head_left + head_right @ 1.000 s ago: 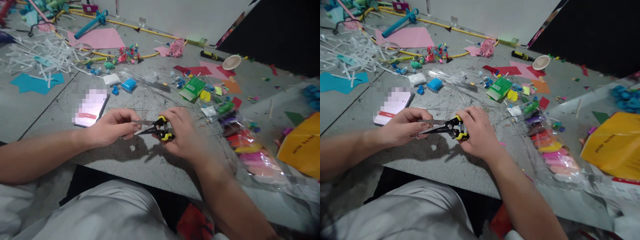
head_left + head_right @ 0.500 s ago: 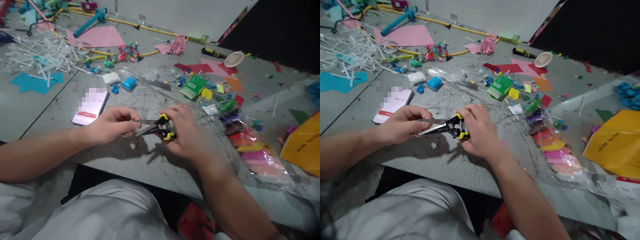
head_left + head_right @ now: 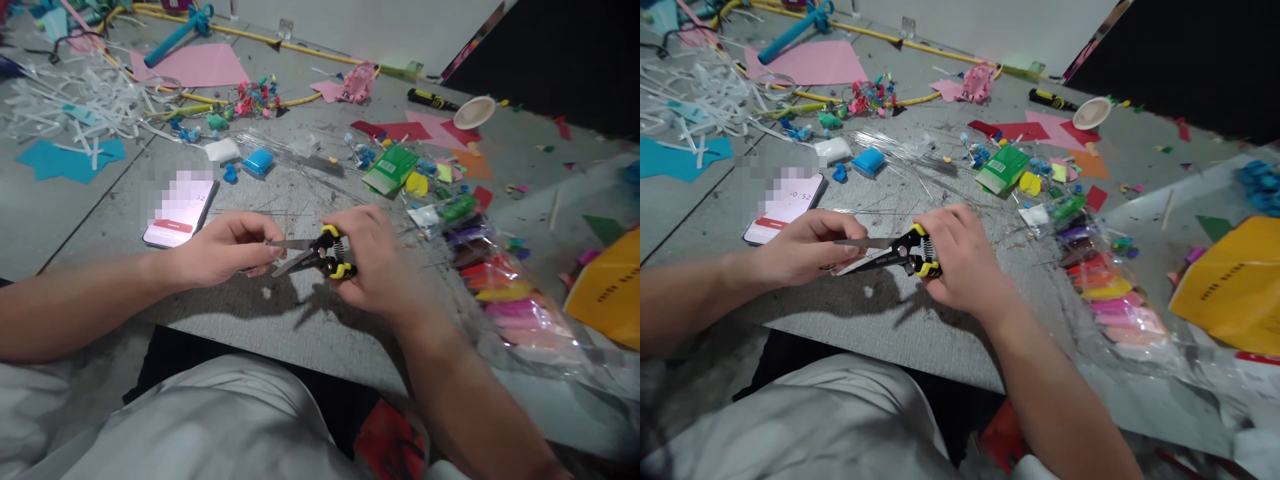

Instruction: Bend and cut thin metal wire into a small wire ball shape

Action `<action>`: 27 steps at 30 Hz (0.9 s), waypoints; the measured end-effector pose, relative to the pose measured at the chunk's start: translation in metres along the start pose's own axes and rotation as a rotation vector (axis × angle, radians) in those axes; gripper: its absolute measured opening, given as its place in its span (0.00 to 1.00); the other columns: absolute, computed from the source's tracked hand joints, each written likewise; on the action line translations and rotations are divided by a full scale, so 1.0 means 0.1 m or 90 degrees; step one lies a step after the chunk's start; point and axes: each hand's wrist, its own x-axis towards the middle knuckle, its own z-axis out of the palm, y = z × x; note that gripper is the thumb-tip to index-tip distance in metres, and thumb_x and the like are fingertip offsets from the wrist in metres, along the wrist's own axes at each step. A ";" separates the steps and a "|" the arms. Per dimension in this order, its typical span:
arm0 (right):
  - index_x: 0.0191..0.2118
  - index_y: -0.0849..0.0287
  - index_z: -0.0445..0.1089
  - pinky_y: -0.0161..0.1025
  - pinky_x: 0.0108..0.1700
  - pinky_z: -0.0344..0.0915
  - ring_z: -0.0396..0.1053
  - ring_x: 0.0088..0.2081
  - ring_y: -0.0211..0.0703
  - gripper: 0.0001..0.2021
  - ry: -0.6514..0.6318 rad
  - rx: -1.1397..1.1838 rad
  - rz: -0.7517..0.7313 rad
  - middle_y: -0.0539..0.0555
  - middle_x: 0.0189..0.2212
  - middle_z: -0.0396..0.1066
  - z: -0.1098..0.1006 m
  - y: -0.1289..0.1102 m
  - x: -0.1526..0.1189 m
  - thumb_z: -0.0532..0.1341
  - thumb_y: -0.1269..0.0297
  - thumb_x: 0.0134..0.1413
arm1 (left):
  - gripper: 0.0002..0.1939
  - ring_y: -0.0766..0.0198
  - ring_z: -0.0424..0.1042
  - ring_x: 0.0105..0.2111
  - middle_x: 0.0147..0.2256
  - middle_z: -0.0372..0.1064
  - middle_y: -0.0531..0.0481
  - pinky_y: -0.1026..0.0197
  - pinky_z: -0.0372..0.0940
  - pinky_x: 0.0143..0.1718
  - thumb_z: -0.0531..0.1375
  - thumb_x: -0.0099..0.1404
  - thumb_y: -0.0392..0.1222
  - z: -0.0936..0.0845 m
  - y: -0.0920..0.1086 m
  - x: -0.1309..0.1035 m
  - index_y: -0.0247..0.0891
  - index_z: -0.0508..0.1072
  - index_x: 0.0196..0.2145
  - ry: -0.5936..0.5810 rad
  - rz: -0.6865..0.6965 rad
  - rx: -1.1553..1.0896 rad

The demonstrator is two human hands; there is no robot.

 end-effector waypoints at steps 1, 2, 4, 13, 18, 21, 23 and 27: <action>0.73 0.53 0.73 0.69 0.60 0.86 0.83 0.59 0.73 0.38 0.005 -0.002 -0.004 0.62 0.60 0.86 0.00 0.00 0.01 0.66 0.71 0.56 | 0.19 0.69 0.63 0.22 0.23 0.70 0.56 0.66 0.62 0.26 0.84 0.70 0.46 0.00 0.00 0.00 0.39 0.80 0.31 -0.003 0.003 0.003; 0.72 0.53 0.74 0.68 0.59 0.86 0.83 0.58 0.72 0.36 0.009 -0.004 -0.007 0.62 0.59 0.87 0.00 -0.01 0.01 0.66 0.71 0.56 | 0.19 0.69 0.64 0.22 0.23 0.70 0.56 0.66 0.62 0.25 0.83 0.70 0.46 0.00 -0.01 0.00 0.39 0.80 0.31 -0.004 0.007 0.008; 0.71 0.52 0.75 0.67 0.57 0.86 0.84 0.56 0.71 0.34 0.014 -0.007 -0.008 0.61 0.57 0.87 0.00 -0.01 0.02 0.66 0.70 0.57 | 0.18 0.68 0.64 0.23 0.24 0.70 0.55 0.66 0.62 0.25 0.83 0.70 0.47 0.00 -0.01 0.00 0.39 0.80 0.31 -0.004 0.017 0.017; 0.73 0.50 0.73 0.68 0.58 0.86 0.84 0.58 0.71 0.36 0.038 -0.009 0.000 0.61 0.58 0.87 0.04 0.00 0.01 0.67 0.71 0.59 | 0.21 0.69 0.64 0.23 0.24 0.70 0.56 0.66 0.62 0.25 0.84 0.67 0.47 0.03 0.03 0.01 0.40 0.79 0.30 0.021 0.025 0.019; 0.74 0.48 0.73 0.69 0.58 0.85 0.84 0.57 0.71 0.37 0.040 -0.010 0.013 0.60 0.58 0.86 0.05 -0.01 0.00 0.69 0.69 0.59 | 0.22 0.69 0.63 0.22 0.22 0.68 0.56 0.66 0.61 0.25 0.86 0.67 0.48 0.03 0.03 0.01 0.40 0.79 0.29 0.027 0.013 -0.001; 0.74 0.49 0.72 0.70 0.60 0.85 0.83 0.58 0.72 0.36 0.034 -0.025 0.012 0.61 0.59 0.85 0.05 0.00 0.00 0.68 0.69 0.59 | 0.19 0.69 0.64 0.22 0.22 0.69 0.57 0.66 0.60 0.25 0.85 0.66 0.46 0.04 0.04 0.00 0.39 0.80 0.30 0.033 -0.002 0.001; 0.73 0.49 0.72 0.70 0.59 0.85 0.83 0.58 0.72 0.36 0.028 -0.026 0.011 0.61 0.59 0.85 0.05 0.00 -0.01 0.68 0.69 0.59 | 0.18 0.69 0.64 0.22 0.22 0.68 0.57 0.66 0.60 0.25 0.84 0.65 0.43 0.04 0.04 0.00 0.39 0.80 0.30 0.036 -0.002 -0.003; 0.71 0.48 0.72 0.68 0.56 0.85 0.83 0.56 0.70 0.35 0.036 -0.025 0.005 0.59 0.56 0.85 0.05 0.00 -0.01 0.67 0.70 0.57 | 0.16 0.70 0.64 0.22 0.23 0.70 0.57 0.66 0.60 0.25 0.83 0.66 0.42 0.04 0.03 0.00 0.39 0.81 0.31 0.033 0.003 -0.021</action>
